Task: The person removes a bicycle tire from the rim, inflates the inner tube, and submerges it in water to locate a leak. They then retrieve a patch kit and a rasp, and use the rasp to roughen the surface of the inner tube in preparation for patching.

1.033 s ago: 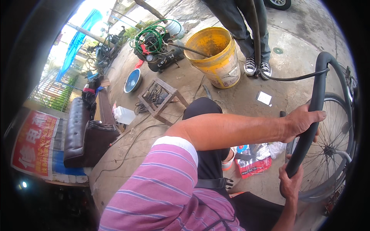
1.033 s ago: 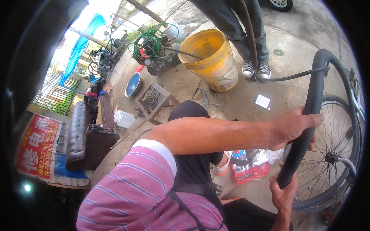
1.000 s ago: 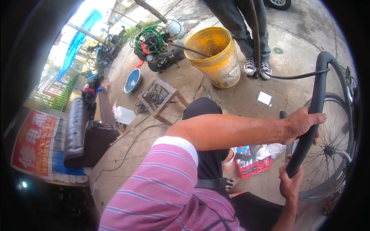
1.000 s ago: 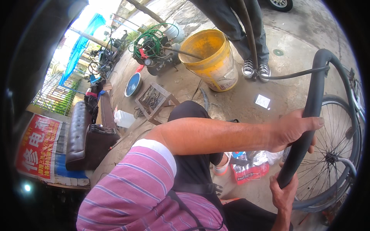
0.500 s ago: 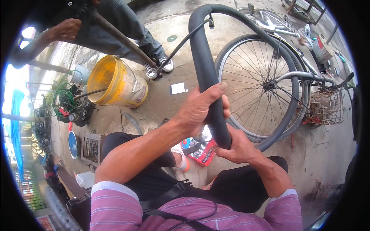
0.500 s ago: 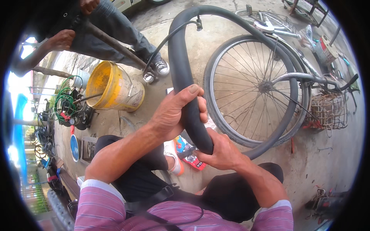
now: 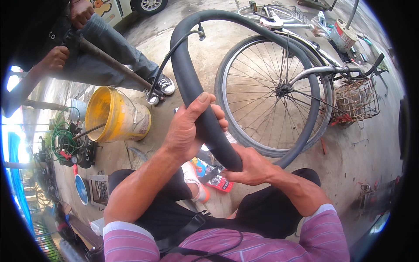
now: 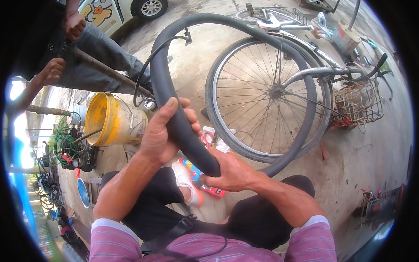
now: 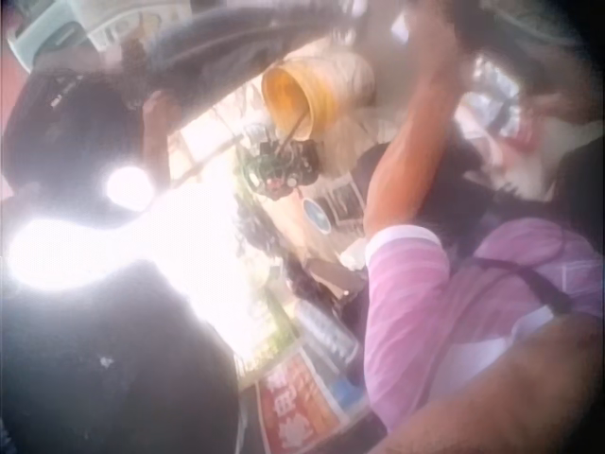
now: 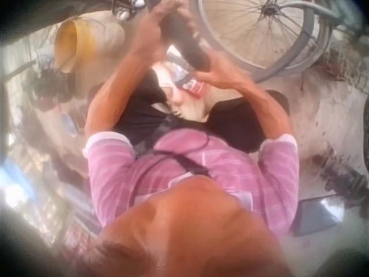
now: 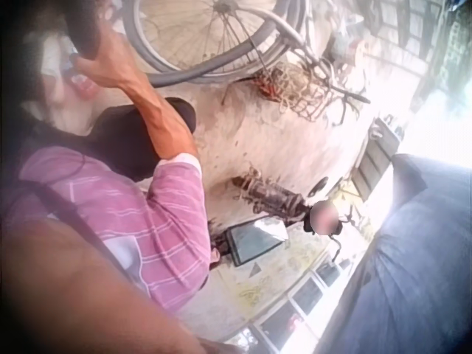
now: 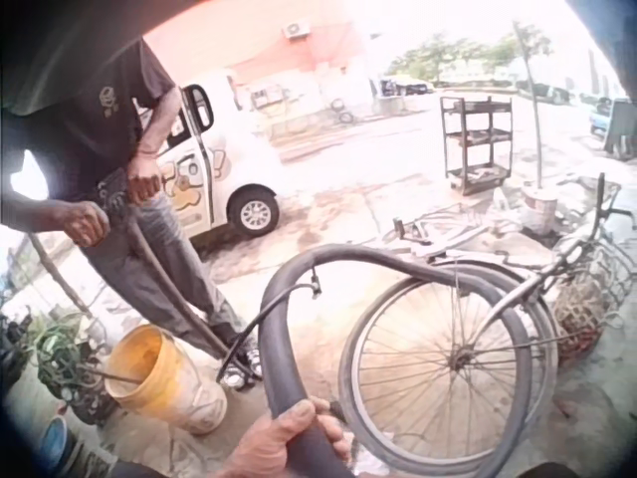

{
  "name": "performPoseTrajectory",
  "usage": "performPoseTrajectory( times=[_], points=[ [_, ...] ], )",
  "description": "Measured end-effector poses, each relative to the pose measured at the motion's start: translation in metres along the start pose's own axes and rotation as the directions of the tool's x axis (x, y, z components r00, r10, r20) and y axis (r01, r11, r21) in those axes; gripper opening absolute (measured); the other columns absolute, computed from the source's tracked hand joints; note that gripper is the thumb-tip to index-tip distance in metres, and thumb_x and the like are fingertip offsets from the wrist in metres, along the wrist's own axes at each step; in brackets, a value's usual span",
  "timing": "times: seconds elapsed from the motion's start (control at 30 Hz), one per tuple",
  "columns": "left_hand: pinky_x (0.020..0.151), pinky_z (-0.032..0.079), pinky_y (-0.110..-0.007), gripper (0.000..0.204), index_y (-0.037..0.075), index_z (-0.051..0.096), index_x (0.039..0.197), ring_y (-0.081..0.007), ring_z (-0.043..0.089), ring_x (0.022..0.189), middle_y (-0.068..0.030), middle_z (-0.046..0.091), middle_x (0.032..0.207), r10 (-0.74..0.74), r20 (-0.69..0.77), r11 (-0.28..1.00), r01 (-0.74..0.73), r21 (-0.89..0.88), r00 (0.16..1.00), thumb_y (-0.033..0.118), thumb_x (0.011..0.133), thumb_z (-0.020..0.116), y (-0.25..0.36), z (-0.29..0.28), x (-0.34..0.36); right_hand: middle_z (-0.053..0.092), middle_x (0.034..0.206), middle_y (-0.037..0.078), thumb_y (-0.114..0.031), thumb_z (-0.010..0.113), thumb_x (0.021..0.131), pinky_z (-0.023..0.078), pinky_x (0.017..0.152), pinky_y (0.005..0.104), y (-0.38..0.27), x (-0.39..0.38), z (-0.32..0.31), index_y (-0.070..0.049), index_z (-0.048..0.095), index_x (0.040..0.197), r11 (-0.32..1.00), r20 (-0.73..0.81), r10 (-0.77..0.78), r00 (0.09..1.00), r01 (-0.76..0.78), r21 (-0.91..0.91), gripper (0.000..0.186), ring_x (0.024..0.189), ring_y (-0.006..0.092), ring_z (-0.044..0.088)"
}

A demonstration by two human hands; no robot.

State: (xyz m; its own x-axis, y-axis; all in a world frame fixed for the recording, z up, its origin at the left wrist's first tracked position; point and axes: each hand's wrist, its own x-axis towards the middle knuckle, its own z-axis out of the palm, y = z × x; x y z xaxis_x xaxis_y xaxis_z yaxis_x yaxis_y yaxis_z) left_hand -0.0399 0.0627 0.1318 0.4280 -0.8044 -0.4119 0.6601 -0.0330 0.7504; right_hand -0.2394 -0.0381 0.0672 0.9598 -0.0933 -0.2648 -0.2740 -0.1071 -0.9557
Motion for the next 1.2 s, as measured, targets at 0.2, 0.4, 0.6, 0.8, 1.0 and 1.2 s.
performPoseTrajectory(
  times=[0.2, 0.4, 0.6, 0.8, 1.0, 1.2],
  points=[
    [0.083, 0.062, -0.044, 0.049, 0.005, 0.057, 0.129, -0.0233, 0.074, 0.085, -0.0116, 0.073, 0.096, 0.060, -0.030, 0.997, -0.061, -0.040, 0.998, 0.047, 0.107, 0.071, 0.016, -0.010, 0.015, 0.075, 0.097, 0.018, -0.030, 0.082, 0.087, 0.057, 0.082, 0.0435, 0.001, 0.000, -0.003, -0.004, 0.063, 0.133, 0.999, 0.044, -0.043, 0.998, 0.044, -0.008, 0.056, 0.089, 0.0330, 0.074],
    [0.080, 0.062, -0.043, 0.051, 0.006, 0.056, 0.129, -0.0225, 0.074, 0.081, -0.0103, 0.072, 0.095, 0.074, -0.045, 0.995, -0.077, -0.056, 0.996, 0.050, 0.108, 0.069, 0.027, -0.013, 0.027, 0.075, 0.092, 0.016, -0.029, 0.083, 0.086, 0.057, 0.079, 0.0416, 0.011, -0.003, -0.003, -0.003, 0.064, 0.126, 0.995, 0.062, -0.101, 0.993, 0.101, 0.003, 0.051, 0.084, 0.0305, 0.074],
    [0.078, 0.062, -0.042, 0.051, 0.006, 0.056, 0.128, -0.0218, 0.074, 0.081, -0.0110, 0.072, 0.095, 0.089, -0.043, 0.995, -0.090, -0.035, 0.995, 0.051, 0.109, 0.067, 0.029, -0.009, 0.027, 0.075, 0.092, 0.014, -0.028, 0.082, 0.086, 0.056, 0.078, 0.0407, 0.009, -0.006, -0.007, -0.003, 0.065, 0.125, 0.987, 0.071, -0.154, 0.986, 0.149, 0.067, 0.049, 0.083, 0.0270, 0.073],
    [0.075, 0.062, -0.039, 0.047, 0.005, 0.056, 0.128, -0.0215, 0.073, 0.081, -0.0122, 0.072, 0.096, 0.088, -0.121, 0.995, -0.082, 0.050, 0.989, 0.047, 0.109, 0.066, 0.039, -0.026, 0.041, 0.075, 0.094, 0.015, -0.037, 0.079, 0.093, 0.056, 0.080, 0.0423, 0.026, -0.006, 0.010, -0.003, 0.064, 0.124, 0.993, 0.233, -0.118, 0.965, 0.114, 0.032, 0.048, 0.085, 0.0298, 0.075],
    [0.068, 0.063, -0.036, 0.041, 0.005, 0.056, 0.128, -0.0195, 0.072, 0.076, -0.0116, 0.072, 0.094, 0.106, -0.178, 0.983, -0.076, 0.169, 0.978, 0.041, 0.110, 0.065, 0.054, -0.032, 0.054, 0.074, 0.095, 0.018, -0.040, 0.077, 0.094, 0.056, 0.081, 0.0456, 0.041, -0.001, 0.021, -0.005, 0.062, 0.125, 0.997, 0.273, -0.069, 0.960, 0.078, -0.021, 0.049, 0.090, 0.0357, 0.075],
    [0.056, 0.059, -0.030, 0.030, 0.008, 0.060, 0.120, -0.0134, 0.068, 0.062, -0.0050, 0.070, 0.085, 0.139, -0.128, 0.935, -0.088, 0.344, 0.982, 0.034, 0.109, 0.069, 0.051, -0.027, 0.049, 0.075, 0.100, 0.020, -0.039, 0.079, 0.091, 0.056, 0.084, 0.0471, 0.046, 0.002, 0.030, -0.005, 0.061, 0.131, 0.992, 0.258, -0.021, 0.966, 0.052, -0.113, 0.056, 0.095, 0.0381, 0.074]
  ],
)
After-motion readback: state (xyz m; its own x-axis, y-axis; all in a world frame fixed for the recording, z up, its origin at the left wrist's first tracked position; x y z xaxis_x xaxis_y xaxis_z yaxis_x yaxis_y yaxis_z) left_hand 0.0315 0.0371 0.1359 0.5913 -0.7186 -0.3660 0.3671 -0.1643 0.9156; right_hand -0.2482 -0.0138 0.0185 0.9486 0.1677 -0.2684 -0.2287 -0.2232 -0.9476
